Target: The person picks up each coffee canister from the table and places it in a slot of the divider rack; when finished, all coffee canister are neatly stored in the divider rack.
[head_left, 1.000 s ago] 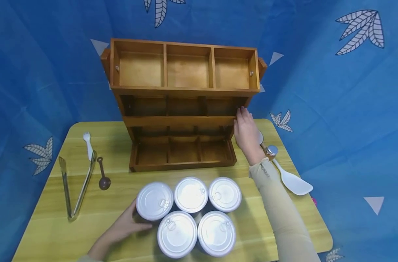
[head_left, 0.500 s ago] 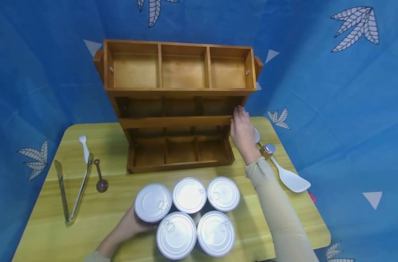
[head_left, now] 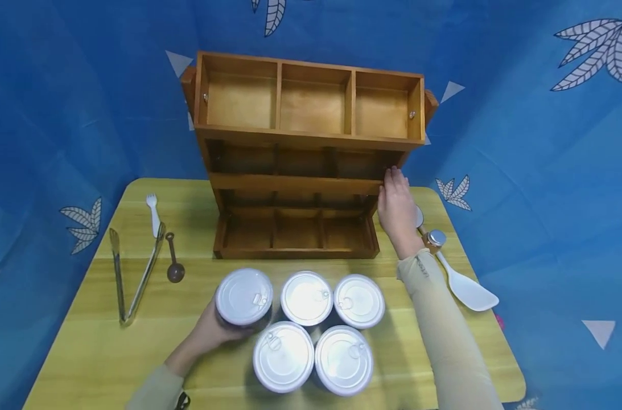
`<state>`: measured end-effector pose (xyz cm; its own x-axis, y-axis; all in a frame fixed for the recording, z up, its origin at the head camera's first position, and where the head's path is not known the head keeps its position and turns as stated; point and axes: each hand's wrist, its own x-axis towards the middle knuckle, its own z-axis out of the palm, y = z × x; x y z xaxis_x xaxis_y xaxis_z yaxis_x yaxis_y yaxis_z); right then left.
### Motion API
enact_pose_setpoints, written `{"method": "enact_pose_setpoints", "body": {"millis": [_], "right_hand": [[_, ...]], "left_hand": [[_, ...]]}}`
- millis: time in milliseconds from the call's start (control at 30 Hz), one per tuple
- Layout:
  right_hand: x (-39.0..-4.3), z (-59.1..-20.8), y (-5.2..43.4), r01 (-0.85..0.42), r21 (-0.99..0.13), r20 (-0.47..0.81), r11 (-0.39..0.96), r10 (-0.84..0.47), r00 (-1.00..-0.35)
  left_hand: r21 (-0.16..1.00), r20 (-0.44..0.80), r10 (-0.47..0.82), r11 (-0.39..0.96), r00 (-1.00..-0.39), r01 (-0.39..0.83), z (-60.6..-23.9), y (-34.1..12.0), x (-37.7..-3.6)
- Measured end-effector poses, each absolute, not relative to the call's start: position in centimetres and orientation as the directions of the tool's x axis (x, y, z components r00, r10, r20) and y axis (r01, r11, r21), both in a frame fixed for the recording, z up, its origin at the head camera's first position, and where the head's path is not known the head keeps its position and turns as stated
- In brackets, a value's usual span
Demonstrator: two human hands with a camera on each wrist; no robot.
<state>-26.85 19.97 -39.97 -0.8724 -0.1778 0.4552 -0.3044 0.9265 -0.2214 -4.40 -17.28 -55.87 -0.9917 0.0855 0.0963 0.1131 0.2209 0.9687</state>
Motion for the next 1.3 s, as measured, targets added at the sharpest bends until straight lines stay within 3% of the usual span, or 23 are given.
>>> {"method": "enact_pose_setpoints", "body": {"millis": [233, 667, 900, 1100, 1300], "right_hand": [[-25.9, -40.4, 21.6, -0.271, -0.230, 0.435, 0.935, -0.150, -0.888], [-26.3, -40.2, 21.4, -0.332, -0.200, 0.537, 0.922, -0.180, -0.824], [-26.4, -40.1, 20.7, -0.320, -0.209, 0.524, 0.924, -0.170, -0.834], [-27.0, -40.0, 19.6, -0.333, -0.225, 0.496, 0.916, -0.186, -0.848], [-26.8, -40.1, 19.8, -0.312, -0.232, 0.505, 0.921, -0.160, -0.848]], "left_hand": [[0.965, 0.132, 0.012, 0.225, -0.991, 0.131, -52.6, -17.1, -8.7], [0.968, 0.104, -0.060, 0.234, -0.993, 0.087, -50.3, -16.5, -17.5], [0.944, 0.068, -0.187, 0.330, -0.980, 0.002, -50.3, -15.8, -19.6], [0.952, 0.088, -0.335, 0.306, -0.938, -0.020, -51.2, -15.6, -20.6], [0.937, 0.085, -0.352, 0.347, -0.932, -0.045, -52.6, -15.1, -21.2]]}}
